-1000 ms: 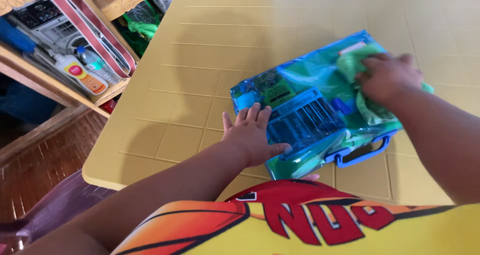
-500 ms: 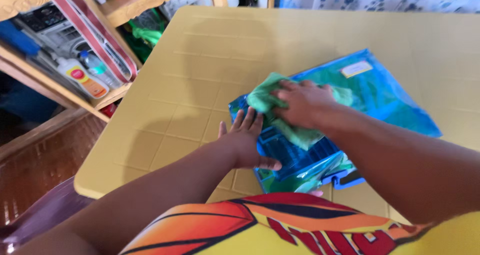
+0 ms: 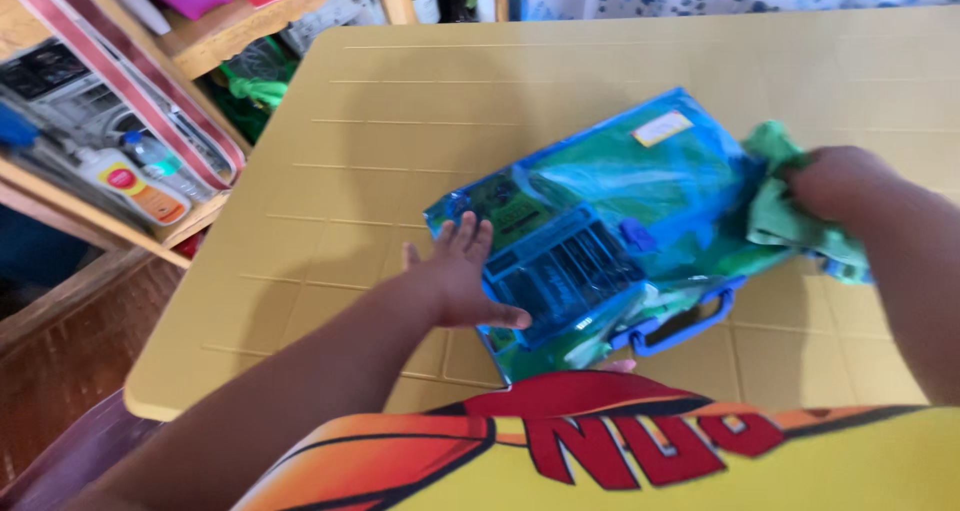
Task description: The person wipes a yellow table surface and a blue-green plastic bag using a green cloth. They move the bag aside, wipe the table, then wipe the bag's exterior and interior before wiping the table again.
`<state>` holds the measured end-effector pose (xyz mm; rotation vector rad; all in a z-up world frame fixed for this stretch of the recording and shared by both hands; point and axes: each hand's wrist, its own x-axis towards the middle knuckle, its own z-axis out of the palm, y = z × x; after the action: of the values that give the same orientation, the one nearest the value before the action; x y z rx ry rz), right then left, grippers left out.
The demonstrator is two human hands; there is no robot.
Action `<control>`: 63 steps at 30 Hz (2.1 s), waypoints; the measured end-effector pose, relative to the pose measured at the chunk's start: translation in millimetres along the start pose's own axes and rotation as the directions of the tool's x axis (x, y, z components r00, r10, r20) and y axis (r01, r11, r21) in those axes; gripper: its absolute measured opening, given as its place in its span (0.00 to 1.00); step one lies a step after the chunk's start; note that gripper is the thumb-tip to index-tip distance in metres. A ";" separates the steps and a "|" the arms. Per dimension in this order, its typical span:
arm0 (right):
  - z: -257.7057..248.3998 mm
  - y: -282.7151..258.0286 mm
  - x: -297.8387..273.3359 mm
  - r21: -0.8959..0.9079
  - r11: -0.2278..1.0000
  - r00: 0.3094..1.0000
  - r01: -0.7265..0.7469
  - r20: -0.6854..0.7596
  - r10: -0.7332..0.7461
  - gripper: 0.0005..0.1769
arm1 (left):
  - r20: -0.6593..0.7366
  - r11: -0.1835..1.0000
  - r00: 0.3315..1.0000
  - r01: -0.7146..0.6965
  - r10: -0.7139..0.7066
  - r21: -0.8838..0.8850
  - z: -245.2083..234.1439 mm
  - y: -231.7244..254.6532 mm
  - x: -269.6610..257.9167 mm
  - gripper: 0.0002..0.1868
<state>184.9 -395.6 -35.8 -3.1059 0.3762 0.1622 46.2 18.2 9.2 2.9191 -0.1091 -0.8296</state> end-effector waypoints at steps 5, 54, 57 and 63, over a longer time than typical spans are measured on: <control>37.1 102.9 -37.7 -0.040 0.982 0.976 -0.186 0.107 0.190 0.44 | -0.045 0.992 0.998 0.036 -0.042 -0.123 -26.8 -8.2 28.5 0.65; 43.7 122.6 -166.7 -0.086 0.972 0.955 0.220 0.224 -0.196 0.47 | -0.244 0.972 0.970 0.046 0.012 0.230 38.5 189.7 1.0 0.61; 40.8 89.9 -206.8 -0.094 0.919 0.907 0.384 0.226 -0.356 0.44 | -0.255 0.976 0.966 0.023 0.034 0.216 37.5 187.2 -0.5 0.62; 61.9 121.6 -226.3 -0.139 0.882 0.891 0.451 0.135 -0.434 0.39 | -0.264 0.982 0.961 -0.035 0.084 0.185 41.3 177.5 -2.3 0.61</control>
<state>-68.9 -458.6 -73.4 -3.2215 -0.3748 0.3548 15.3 -161.0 -3.2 3.1452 -0.2595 -0.4237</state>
